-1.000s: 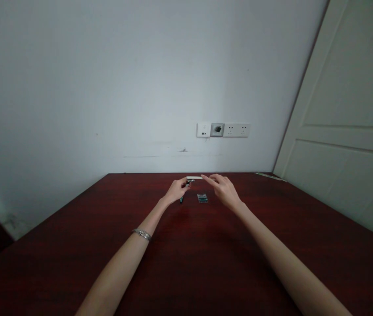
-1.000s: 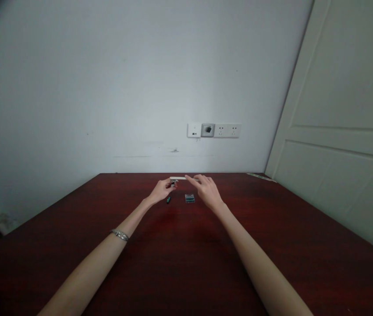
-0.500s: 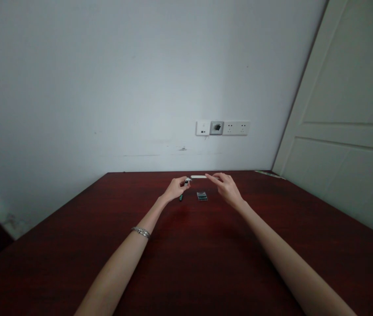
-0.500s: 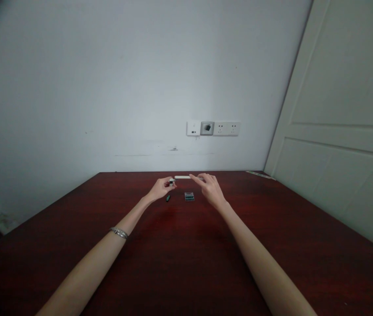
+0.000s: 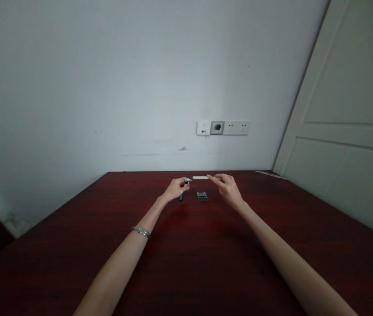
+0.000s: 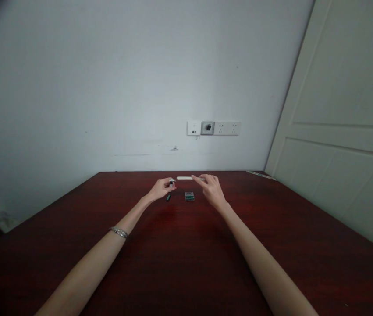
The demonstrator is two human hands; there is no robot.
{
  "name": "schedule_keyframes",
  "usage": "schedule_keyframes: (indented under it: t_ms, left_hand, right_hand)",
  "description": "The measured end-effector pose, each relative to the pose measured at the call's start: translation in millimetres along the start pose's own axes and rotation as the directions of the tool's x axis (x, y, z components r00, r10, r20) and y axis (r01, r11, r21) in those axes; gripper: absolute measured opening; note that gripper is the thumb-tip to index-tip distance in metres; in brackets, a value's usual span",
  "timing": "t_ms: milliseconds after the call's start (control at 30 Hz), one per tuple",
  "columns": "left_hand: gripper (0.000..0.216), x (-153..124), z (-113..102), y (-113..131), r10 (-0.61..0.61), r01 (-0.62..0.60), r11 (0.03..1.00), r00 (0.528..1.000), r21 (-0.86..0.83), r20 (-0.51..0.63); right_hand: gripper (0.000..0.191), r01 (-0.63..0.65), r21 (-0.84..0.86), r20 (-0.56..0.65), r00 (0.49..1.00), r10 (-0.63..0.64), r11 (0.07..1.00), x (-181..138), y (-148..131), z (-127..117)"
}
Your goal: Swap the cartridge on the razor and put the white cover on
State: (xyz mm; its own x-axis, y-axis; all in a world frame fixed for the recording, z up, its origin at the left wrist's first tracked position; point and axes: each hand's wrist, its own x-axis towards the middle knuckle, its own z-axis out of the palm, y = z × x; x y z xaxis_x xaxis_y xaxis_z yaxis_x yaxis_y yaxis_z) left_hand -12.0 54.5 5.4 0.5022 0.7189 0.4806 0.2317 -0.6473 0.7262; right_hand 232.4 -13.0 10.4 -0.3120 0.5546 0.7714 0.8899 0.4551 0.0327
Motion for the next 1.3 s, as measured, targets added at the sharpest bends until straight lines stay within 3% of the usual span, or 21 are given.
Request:
schedule_keyframes:
  t_ms: [200, 433, 700, 867, 1100, 1300]
  left_hand:
    - [0.007, 0, 0, 3, 0.006, -0.006, 1.0, 1.0, -0.006, 0.018]
    - [0.009, -2, -2, 6, -0.003, 0.004, 1.0, 1.0, -0.02, 0.021]
    - [0.007, 3, 1, 4, 0.012, -0.009, 0.999, 0.999, -0.053, 0.048]
    - [0.006, 1, -1, 1, 0.03, -0.027, 0.998, 0.998, -0.053, 0.059]
    - [0.01, 1, 2, 8, -0.002, 0.002, 1.0, 0.999, -0.019, 0.032]
    - [0.006, -1, -4, 10, 0.03, -0.026, 0.996, 0.998, -0.081, 0.054]
  right_hand:
    - [0.054, 0.027, 0.052, -0.006, 1.0, -0.027, 0.998, 4, -14, 0]
    - [0.05, -0.024, 0.031, -0.057, 0.998, 0.026, 0.999, -1, -6, 0]
    - [0.054, 0.092, 0.147, -0.153, 0.986, -0.07, 0.985, 1, -15, 10]
    - [0.055, 0.091, 0.108, -0.212, 0.975, -0.066, 0.99, -1, -3, 11]
    - [0.053, 0.133, 0.083, -0.242, 0.964, -0.109, 0.988, 7, -26, 8]
    - [0.053, 0.059, 0.021, -0.244, 0.968, -0.052, 0.998, -2, -6, 7]
